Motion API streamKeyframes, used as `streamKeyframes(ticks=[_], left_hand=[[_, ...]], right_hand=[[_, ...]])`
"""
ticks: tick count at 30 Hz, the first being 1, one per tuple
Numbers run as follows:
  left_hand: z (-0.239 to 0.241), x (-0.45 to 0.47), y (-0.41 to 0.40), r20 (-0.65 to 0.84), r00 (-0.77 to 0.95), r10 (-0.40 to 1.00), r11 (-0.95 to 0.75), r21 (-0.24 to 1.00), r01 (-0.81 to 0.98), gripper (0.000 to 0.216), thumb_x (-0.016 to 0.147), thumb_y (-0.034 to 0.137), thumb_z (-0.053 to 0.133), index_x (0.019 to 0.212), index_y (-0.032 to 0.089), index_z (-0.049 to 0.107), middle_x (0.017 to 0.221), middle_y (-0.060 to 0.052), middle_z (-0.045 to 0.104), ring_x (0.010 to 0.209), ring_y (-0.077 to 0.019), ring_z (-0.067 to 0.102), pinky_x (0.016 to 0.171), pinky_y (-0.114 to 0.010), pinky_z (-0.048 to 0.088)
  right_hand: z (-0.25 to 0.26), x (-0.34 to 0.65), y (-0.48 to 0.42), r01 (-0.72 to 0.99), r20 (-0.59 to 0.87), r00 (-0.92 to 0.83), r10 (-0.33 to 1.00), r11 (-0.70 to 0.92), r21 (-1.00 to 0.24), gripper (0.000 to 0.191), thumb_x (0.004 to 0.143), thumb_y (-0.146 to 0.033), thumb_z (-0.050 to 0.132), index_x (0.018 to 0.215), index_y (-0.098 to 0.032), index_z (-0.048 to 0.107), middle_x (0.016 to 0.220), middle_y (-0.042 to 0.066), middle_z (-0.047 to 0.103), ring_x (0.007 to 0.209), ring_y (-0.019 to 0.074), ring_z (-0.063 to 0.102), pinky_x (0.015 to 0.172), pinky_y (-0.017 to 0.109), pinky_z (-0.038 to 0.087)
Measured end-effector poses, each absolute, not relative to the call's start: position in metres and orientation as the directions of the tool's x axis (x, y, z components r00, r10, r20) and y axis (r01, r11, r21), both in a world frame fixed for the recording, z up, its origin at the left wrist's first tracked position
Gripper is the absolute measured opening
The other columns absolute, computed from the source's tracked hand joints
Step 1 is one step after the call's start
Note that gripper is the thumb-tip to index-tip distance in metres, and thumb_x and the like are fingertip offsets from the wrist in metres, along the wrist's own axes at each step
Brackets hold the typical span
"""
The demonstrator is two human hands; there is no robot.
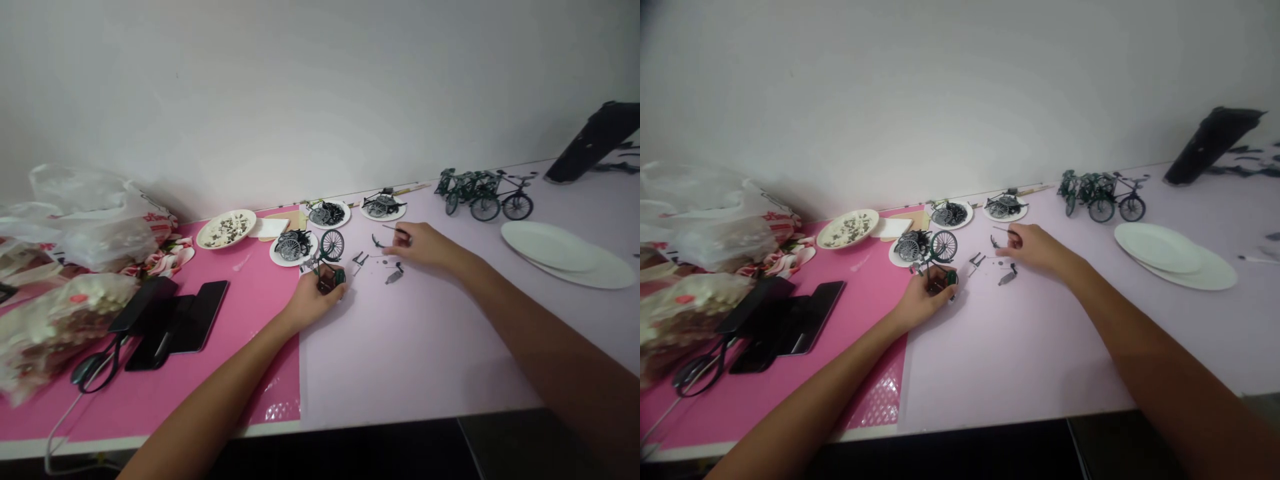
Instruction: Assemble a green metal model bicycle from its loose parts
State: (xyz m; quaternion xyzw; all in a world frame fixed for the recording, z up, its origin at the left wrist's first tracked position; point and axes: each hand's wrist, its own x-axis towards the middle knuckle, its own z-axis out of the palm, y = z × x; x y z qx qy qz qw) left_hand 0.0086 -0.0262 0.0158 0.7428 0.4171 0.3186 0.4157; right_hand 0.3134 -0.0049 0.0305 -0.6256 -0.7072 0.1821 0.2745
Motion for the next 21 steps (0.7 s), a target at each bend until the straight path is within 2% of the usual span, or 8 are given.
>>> streamKeyframes(ticks=[4, 11, 14, 17, 21], left_hand=[[0.0163, 0.0086, -0.0262, 0.124, 0.453, 0.883, -0.305, 0.885, 0.352, 0.027, 0.085, 0.035, 0.07, 0.103, 0.016, 0.067, 0.088, -0.004, 0.07, 0.075, -0.0164, 0.064, 0.068, -0.028, 0.052], [0.0155, 0.0081, -0.0256, 0.125, 0.463, 0.877, -0.308, 0.887, 0.344, 0.028, 0.085, 0.035, 0.07, 0.104, 0.016, 0.066, 0.089, -0.005, 0.07, 0.076, -0.0173, 0.066, 0.069, -0.029, 0.052], [0.0149, 0.008, -0.0256, 0.129, 0.465, 0.876, -0.313, 0.884, 0.346, 0.027, 0.085, 0.034, 0.07, 0.104, 0.016, 0.066, 0.089, -0.005, 0.07, 0.076, -0.0175, 0.066, 0.069, -0.03, 0.052], [0.0149, 0.008, -0.0259, 0.13, 0.466, 0.875, -0.319, 0.879, 0.354, 0.026, 0.086, 0.035, 0.07, 0.103, 0.016, 0.066, 0.088, -0.005, 0.069, 0.075, -0.0174, 0.065, 0.069, -0.03, 0.052], [0.0137, 0.0074, -0.0251, 0.129, 0.474, 0.871, -0.321, 0.88, 0.351, 0.027, 0.086, 0.035, 0.069, 0.104, 0.016, 0.066, 0.087, -0.004, 0.07, 0.074, -0.0168, 0.065, 0.068, -0.029, 0.052]], right_hand=[[0.0334, 0.312, -0.0094, 0.788, 0.036, -0.127, 0.991, 0.123, -0.603, 0.049, 0.071, -0.044, 0.085, 0.07, -0.025, 0.041, 0.077, 0.001, 0.067, 0.065, 0.0214, 0.06, 0.056, 0.032, 0.039], [0.0283, 0.3179, -0.0026, 0.753, 0.048, -0.165, 0.985, 0.157, -0.639, 0.041, 0.077, -0.038, 0.079, 0.071, -0.025, 0.04, 0.077, 0.001, 0.066, 0.073, 0.0245, 0.066, 0.058, 0.032, 0.042], [0.0298, 0.3196, -0.002, 0.795, 0.04, -0.12, 0.992, 0.12, -0.595, 0.045, 0.078, -0.046, 0.079, 0.071, -0.024, 0.04, 0.073, 0.0, 0.064, 0.065, 0.0208, 0.059, 0.056, 0.031, 0.038], [0.0308, 0.3201, -0.0034, 0.832, -0.008, -0.115, 0.993, 0.092, -0.547, 0.052, 0.073, -0.057, 0.082, 0.071, -0.024, 0.041, 0.069, -0.001, 0.06, 0.056, 0.0168, 0.049, 0.054, 0.031, 0.032], [0.0299, 0.3202, -0.0032, 0.859, -0.053, -0.165, 0.985, 0.117, -0.498, 0.054, 0.072, -0.062, 0.079, 0.071, -0.024, 0.041, 0.067, -0.001, 0.056, 0.057, 0.0163, 0.045, 0.055, 0.03, 0.028]])
